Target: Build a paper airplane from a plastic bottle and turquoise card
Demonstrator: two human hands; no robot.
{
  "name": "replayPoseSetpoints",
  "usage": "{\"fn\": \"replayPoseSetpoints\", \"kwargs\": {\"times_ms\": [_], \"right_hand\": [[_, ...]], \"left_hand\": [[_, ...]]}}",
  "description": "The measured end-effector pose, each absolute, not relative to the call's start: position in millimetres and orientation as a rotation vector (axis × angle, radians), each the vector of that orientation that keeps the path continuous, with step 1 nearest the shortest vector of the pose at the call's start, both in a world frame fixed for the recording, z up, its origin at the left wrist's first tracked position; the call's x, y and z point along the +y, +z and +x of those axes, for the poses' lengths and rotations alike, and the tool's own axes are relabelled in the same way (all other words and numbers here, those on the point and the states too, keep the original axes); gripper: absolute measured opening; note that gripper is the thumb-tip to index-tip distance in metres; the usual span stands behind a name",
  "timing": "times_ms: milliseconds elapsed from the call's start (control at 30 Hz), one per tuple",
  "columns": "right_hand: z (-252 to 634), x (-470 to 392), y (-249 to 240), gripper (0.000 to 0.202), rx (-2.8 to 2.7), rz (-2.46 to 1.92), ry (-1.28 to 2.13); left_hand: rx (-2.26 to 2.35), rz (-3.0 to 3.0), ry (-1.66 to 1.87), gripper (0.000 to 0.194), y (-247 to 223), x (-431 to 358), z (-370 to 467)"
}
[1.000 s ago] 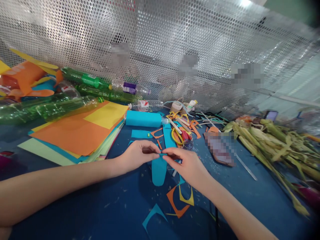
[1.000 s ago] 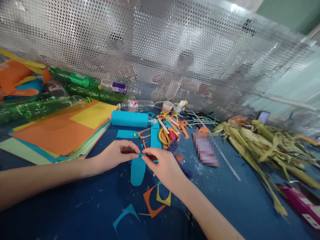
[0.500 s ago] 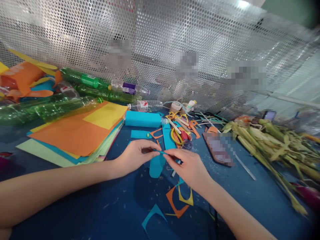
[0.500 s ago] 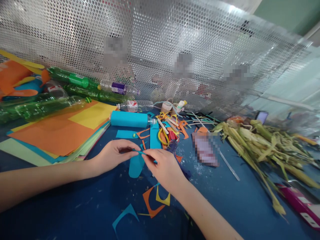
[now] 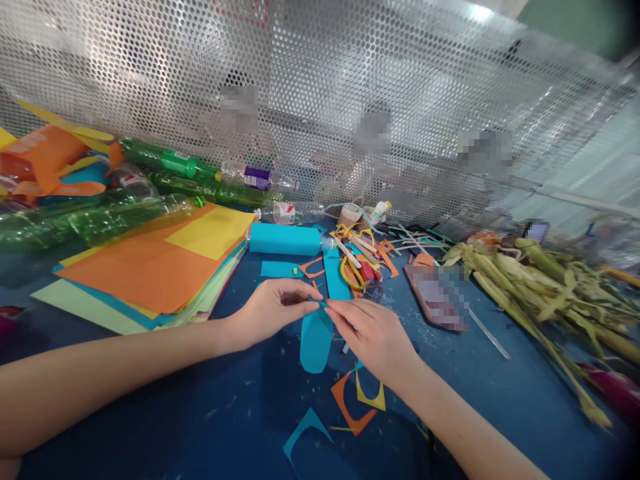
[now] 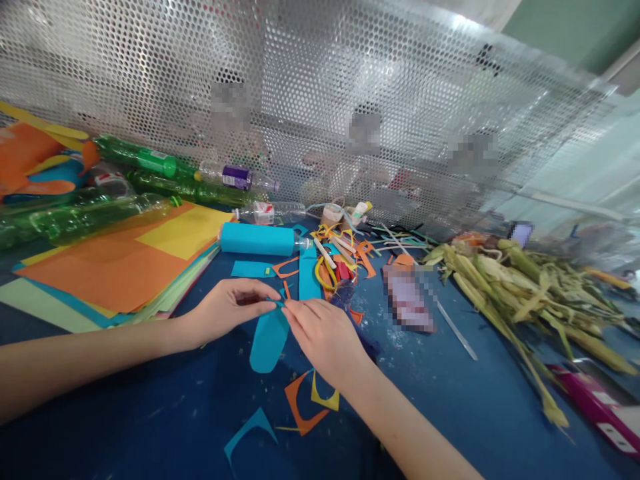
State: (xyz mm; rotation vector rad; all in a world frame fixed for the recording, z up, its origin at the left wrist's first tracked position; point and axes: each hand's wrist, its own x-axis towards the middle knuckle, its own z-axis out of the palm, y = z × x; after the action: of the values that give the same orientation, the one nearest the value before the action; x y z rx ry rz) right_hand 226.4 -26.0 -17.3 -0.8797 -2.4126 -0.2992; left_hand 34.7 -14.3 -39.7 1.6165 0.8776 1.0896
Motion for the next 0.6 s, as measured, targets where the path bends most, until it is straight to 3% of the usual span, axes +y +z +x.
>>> {"fn": "replayPoseSetpoints", "kwargs": {"times_ms": [600], "right_hand": [[222.4, -29.1, -15.2, 0.013, -2.400, -0.911, -0.263]], "left_hand": [[0.849, 1.589, 1.046, 0.017, -41.0, -13.1, 32.9]]}}
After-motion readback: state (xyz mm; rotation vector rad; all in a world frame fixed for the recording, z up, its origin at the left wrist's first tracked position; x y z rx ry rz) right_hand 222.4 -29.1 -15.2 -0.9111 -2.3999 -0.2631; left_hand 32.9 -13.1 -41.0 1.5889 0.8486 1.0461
